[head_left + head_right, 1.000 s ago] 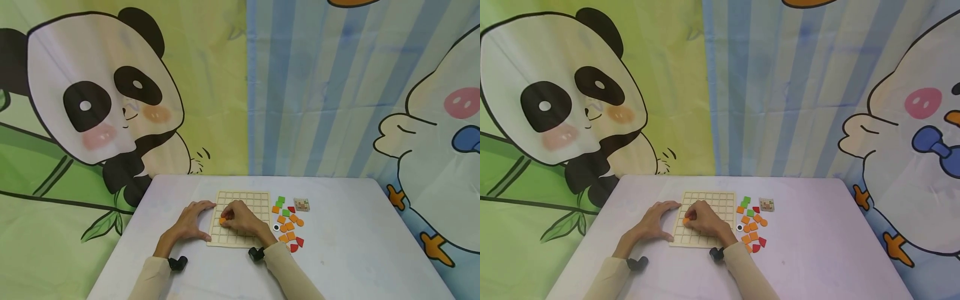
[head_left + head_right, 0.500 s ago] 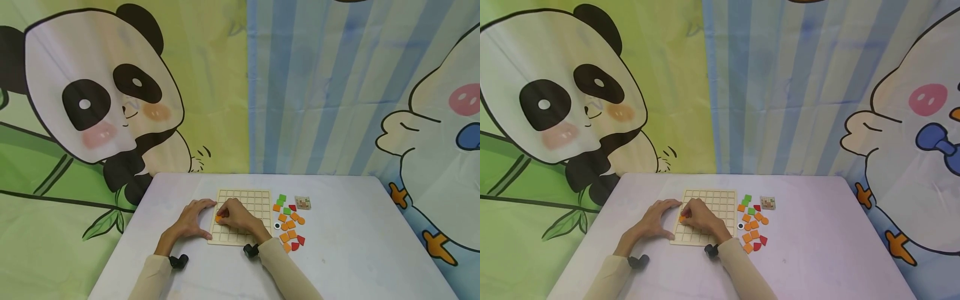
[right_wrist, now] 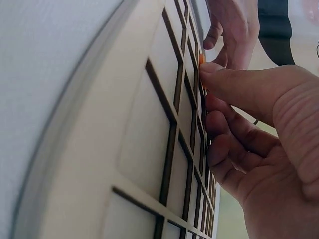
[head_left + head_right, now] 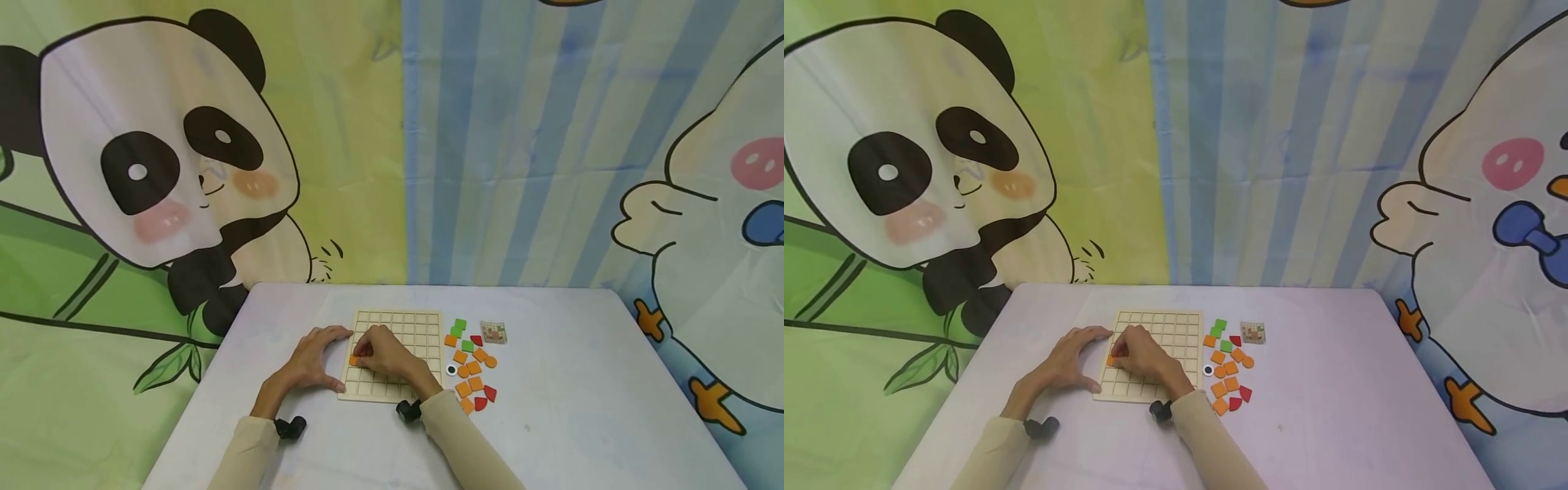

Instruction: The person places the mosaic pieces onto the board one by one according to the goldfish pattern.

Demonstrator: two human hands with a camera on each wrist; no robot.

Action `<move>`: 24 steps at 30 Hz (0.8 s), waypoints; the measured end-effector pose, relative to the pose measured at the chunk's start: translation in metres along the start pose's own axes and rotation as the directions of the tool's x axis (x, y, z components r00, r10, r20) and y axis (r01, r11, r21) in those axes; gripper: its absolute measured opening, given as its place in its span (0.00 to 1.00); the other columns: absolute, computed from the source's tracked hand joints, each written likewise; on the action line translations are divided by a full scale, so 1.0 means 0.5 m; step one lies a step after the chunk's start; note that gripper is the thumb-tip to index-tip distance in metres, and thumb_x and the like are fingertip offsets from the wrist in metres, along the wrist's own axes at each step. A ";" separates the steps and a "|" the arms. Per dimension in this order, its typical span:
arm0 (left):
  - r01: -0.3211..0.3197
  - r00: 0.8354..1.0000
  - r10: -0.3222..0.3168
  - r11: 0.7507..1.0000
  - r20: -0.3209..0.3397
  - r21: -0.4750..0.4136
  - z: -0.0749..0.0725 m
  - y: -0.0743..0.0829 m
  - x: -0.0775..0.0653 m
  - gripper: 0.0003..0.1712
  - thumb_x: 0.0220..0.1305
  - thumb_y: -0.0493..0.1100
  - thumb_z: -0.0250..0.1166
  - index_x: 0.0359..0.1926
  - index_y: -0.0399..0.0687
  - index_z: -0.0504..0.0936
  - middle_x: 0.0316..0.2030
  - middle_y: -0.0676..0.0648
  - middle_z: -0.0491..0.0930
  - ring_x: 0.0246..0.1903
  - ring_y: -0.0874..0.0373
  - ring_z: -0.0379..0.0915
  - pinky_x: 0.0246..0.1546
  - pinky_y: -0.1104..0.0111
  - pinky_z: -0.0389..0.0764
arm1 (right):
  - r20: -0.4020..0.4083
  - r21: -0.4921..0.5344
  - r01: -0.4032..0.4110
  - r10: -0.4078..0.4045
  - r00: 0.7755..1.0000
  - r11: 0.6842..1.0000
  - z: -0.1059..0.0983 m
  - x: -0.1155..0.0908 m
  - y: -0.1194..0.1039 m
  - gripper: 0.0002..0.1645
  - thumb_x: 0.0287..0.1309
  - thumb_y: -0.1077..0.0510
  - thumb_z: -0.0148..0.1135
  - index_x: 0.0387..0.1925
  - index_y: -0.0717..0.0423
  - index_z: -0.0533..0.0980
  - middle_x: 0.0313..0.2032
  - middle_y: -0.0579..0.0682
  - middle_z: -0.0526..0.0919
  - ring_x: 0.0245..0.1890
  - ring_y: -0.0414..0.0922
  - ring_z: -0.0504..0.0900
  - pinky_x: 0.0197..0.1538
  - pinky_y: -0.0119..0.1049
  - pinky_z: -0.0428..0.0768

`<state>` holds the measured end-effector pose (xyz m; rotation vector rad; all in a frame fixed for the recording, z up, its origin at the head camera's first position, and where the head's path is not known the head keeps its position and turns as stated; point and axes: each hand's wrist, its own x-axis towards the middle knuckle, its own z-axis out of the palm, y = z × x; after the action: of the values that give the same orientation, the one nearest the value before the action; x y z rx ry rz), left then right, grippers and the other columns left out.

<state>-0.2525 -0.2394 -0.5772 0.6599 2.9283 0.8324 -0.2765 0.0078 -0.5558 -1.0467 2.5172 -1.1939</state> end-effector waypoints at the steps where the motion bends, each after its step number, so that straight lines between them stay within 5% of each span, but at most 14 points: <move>1: -0.002 1.000 0.002 1.000 -0.002 -0.004 0.000 0.000 0.000 0.71 0.27 0.69 0.93 0.77 0.59 0.75 0.77 0.48 0.74 0.70 0.45 0.71 0.67 0.41 0.69 | -0.001 0.004 -0.003 0.003 1.000 1.000 0.000 -0.001 -0.001 0.06 0.63 0.65 0.78 0.42 0.61 0.91 0.33 0.48 0.92 0.30 0.31 0.82 0.38 0.26 0.82; 9: -0.026 1.000 0.026 1.000 -0.013 -0.016 0.006 -0.007 0.000 0.71 0.28 0.67 0.94 0.78 0.60 0.75 0.77 0.50 0.74 0.68 0.46 0.71 0.65 0.42 0.69 | 0.004 -0.022 -0.027 0.027 1.000 0.999 -0.021 -0.021 -0.010 0.13 0.63 0.62 0.79 0.48 0.62 0.90 0.43 0.51 0.93 0.38 0.35 0.86 0.46 0.28 0.84; 20: -0.010 1.000 0.010 1.000 -0.009 -0.018 -0.001 -0.001 0.001 0.72 0.26 0.67 0.94 0.78 0.59 0.75 0.77 0.49 0.75 0.69 0.45 0.71 0.67 0.40 0.69 | -0.071 -0.035 0.013 -0.016 0.997 0.999 -0.148 -0.086 -0.007 0.19 0.58 0.65 0.82 0.51 0.67 0.89 0.47 0.65 0.92 0.46 0.58 0.90 0.53 0.53 0.87; 24: -0.016 1.000 0.015 1.000 -0.014 -0.011 0.002 0.002 -0.001 0.72 0.26 0.69 0.93 0.77 0.57 0.76 0.77 0.48 0.75 0.68 0.45 0.71 0.66 0.41 0.70 | -0.134 -0.091 -0.011 -0.002 0.991 0.996 -0.192 -0.122 0.009 0.18 0.57 0.63 0.83 0.49 0.62 0.90 0.45 0.60 0.93 0.42 0.51 0.89 0.49 0.44 0.87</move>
<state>-0.2517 -0.2383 -0.5776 0.6796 2.9325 0.8585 -0.2740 0.1090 -0.5035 -1.0120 2.6986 -1.1956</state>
